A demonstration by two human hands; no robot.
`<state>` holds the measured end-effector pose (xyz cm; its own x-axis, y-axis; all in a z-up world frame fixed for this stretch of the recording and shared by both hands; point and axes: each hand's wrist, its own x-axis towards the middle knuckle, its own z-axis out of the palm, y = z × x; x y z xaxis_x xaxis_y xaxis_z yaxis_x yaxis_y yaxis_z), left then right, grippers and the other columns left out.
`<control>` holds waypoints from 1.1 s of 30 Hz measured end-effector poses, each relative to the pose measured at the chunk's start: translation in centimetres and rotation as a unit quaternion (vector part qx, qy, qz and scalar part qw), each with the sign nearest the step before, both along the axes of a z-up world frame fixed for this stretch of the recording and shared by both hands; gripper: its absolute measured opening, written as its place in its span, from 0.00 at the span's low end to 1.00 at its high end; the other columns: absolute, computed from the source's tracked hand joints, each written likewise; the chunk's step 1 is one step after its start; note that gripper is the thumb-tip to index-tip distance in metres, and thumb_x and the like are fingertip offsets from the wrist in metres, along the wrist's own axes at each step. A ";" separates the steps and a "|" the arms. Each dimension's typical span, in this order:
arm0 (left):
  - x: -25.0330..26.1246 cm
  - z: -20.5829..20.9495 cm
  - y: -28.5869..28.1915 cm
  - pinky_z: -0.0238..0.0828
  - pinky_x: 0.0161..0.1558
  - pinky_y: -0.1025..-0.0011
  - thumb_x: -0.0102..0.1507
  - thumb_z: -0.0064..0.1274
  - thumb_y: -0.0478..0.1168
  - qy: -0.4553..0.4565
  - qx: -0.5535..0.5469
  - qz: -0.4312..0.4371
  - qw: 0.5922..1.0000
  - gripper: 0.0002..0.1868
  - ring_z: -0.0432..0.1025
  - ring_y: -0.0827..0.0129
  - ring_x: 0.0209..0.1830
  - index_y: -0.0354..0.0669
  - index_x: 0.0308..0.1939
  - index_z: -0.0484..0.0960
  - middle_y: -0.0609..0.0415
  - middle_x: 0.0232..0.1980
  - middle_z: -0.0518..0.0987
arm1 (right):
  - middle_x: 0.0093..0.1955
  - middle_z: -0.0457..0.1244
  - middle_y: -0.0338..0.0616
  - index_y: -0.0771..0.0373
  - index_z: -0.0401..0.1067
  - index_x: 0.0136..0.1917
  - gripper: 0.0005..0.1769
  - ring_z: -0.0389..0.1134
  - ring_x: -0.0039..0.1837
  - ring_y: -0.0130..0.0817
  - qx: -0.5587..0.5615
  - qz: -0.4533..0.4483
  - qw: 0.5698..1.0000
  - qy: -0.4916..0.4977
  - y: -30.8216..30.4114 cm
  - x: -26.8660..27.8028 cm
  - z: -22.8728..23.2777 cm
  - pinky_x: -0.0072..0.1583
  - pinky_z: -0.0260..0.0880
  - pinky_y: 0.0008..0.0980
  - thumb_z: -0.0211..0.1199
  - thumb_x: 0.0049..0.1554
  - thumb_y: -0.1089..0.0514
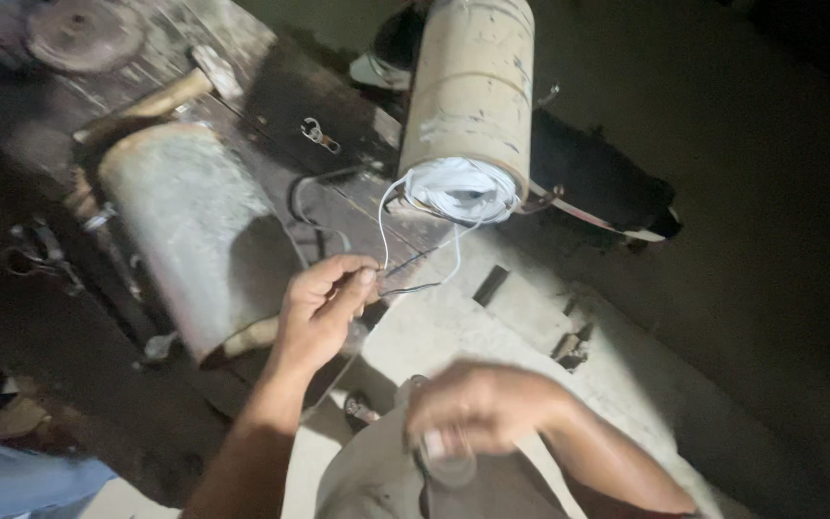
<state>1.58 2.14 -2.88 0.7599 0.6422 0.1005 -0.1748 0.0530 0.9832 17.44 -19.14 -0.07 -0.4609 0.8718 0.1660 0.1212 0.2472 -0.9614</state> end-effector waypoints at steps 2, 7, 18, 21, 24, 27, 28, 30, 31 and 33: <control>-0.3 -0.3 -0.7 0.67 0.33 0.82 0.67 0.56 0.36 -0.016 0.019 -0.014 1.000 0.08 0.70 0.82 0.32 0.35 0.47 0.83 0.60 0.35 0.79 | 0.48 0.70 0.47 0.68 0.75 0.55 0.11 0.71 0.51 0.34 -0.078 -0.143 0.986 -0.032 1.7 0.8 -1.9 0.53 0.73 0.34 0.61 0.60 0.64; -0.4 -0.2 -1.0 0.61 0.31 0.79 0.72 0.57 0.36 -0.120 -0.190 -0.004 0.974 0.06 0.64 0.79 0.29 0.34 0.45 0.82 0.59 0.32 0.73 | 0.42 0.67 0.40 0.67 0.77 0.54 0.09 0.64 0.45 0.25 -0.173 -0.317 0.933 -0.008 5.0 1.1 -9.3 0.48 0.68 0.30 0.61 0.62 0.62; 0.0 -0.9 -3.2 0.73 0.49 0.72 0.61 0.67 0.38 0.034 0.149 0.003 0.988 0.24 0.71 0.73 0.48 0.37 0.56 0.72 0.54 0.62 0.75 | 0.44 0.68 0.49 0.62 0.77 0.46 0.08 0.70 0.46 0.46 0.048 -0.440 0.870 -0.216 12.2 -0.3 -18.5 0.47 0.70 0.44 0.67 0.53 0.58; 0.8 -2.1 -3.8 0.78 0.50 0.70 0.53 0.72 0.41 0.181 0.122 0.009 0.976 0.43 0.75 0.68 0.48 0.42 0.69 0.67 0.48 0.53 0.77 | 0.45 0.69 0.43 0.61 0.73 0.48 0.09 0.71 0.47 0.39 -0.008 -0.434 0.894 -0.112 13.6 0.3 -21.3 0.48 0.72 0.39 0.64 0.56 0.56; 1.8 -2.9 -4.7 0.77 0.50 0.68 0.51 0.72 0.40 0.176 0.146 -0.032 0.973 0.50 0.72 0.65 0.58 0.42 0.72 0.59 0.49 0.67 0.72 | 0.44 0.68 0.46 0.64 0.74 0.44 0.11 0.71 0.45 0.39 0.054 -0.426 0.897 -0.108 14.0 1.2 -23.8 0.46 0.72 0.37 0.69 0.49 0.58; 2.4 -3.0 -5.5 0.75 0.53 0.70 0.52 0.72 0.42 0.144 0.149 -0.027 0.978 0.46 0.78 0.63 0.56 0.40 0.70 0.64 0.46 0.58 0.80 | 0.49 0.68 0.45 0.65 0.76 0.49 0.10 0.70 0.49 0.34 0.105 -0.420 0.893 -0.122 13.9 2.3 -25.4 0.49 0.70 0.34 0.68 0.53 0.61; 2.4 -2.9 -5.6 0.75 0.52 0.71 0.53 0.71 0.42 0.132 0.163 -0.033 0.977 0.42 0.78 0.65 0.53 0.40 0.68 0.68 0.47 0.54 0.82 | 0.51 0.68 0.45 0.66 0.76 0.50 0.09 0.69 0.50 0.32 0.121 -0.420 0.891 -0.127 13.8 2.6 -25.5 0.50 0.70 0.33 0.67 0.54 0.62; 2.1 -2.3 -5.6 0.75 0.51 0.73 0.55 0.70 0.43 0.107 0.189 -0.047 0.975 0.33 0.79 0.68 0.48 0.38 0.62 0.76 0.49 0.48 0.84 | 0.51 0.68 0.44 0.66 0.76 0.51 0.09 0.69 0.50 0.31 0.074 -0.424 0.902 -0.037 13.4 3.2 -25.5 0.51 0.70 0.32 0.66 0.57 0.63; 1.8 -2.0 -5.6 0.74 0.45 0.73 0.56 0.70 0.43 0.133 0.173 -0.039 0.975 0.27 0.77 0.69 0.42 0.38 0.54 0.78 0.51 0.42 0.84 | 0.48 0.69 0.43 0.66 0.76 0.51 0.08 0.69 0.49 0.31 0.011 -0.423 0.904 0.058 13.1 3.5 -25.3 0.51 0.70 0.31 0.65 0.58 0.62; 0.7 -1.1 -5.2 0.72 0.35 0.72 0.57 0.70 0.44 0.186 0.143 -0.017 0.972 0.16 0.74 0.70 0.30 0.36 0.38 0.82 0.54 0.31 0.82 | 0.44 0.69 0.45 0.66 0.76 0.50 0.07 0.69 0.46 0.33 -0.082 -0.469 0.870 0.126 12.8 3.6 -24.4 0.49 0.69 0.33 0.64 0.60 0.60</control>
